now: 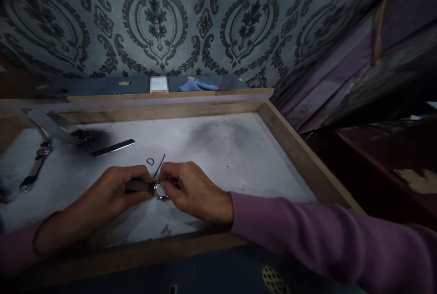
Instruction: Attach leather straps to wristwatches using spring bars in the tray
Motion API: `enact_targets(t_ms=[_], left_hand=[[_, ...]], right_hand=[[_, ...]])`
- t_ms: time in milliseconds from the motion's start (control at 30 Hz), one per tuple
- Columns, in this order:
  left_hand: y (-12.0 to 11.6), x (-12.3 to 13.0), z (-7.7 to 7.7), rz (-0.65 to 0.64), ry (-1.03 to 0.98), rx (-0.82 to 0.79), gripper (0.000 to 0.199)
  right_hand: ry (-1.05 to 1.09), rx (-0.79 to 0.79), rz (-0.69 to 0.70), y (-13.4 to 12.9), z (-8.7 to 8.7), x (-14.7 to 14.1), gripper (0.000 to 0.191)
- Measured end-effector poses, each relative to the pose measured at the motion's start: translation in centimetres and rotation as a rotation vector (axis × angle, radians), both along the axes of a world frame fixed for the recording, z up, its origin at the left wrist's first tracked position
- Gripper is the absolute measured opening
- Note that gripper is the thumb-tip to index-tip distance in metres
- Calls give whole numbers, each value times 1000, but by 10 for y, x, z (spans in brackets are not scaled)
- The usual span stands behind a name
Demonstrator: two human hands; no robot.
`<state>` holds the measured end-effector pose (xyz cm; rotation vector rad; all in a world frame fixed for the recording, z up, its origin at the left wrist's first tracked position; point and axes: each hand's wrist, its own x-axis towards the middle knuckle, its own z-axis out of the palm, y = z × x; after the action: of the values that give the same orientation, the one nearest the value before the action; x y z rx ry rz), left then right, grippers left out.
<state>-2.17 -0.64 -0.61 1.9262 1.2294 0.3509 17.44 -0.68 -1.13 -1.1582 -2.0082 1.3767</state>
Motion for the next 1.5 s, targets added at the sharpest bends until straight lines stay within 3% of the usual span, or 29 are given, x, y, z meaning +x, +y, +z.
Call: enact_targets(t_ms=[400, 833, 1200, 1300, 1367, 1433, 1500], left_hand=[[0, 0, 0, 8, 47, 35, 3], [6, -7, -3, -29, -103, -50, 8], [8, -7, 3, -65, -86, -56, 11], [10, -8, 3, -85, -80, -78, 13], [13, -9, 4, -101, -59, -108, 14], [16, -9, 5, -109, -41, -155, 15], [18, -9, 6, -116, -72, -199, 16]], right_hand=[[58, -18, -27, 2, 1, 0, 13], [80, -16, -9, 3, -2, 1, 14], [163, -92, -5, 4, -1, 1, 12], [262, -182, -63, 11, -2, 3, 10], [302, -161, -148, 17, -2, 6, 12], [285, -110, -203, 23, -1, 11, 19], [194, -95, -173, 27, 0, 15, 22]])
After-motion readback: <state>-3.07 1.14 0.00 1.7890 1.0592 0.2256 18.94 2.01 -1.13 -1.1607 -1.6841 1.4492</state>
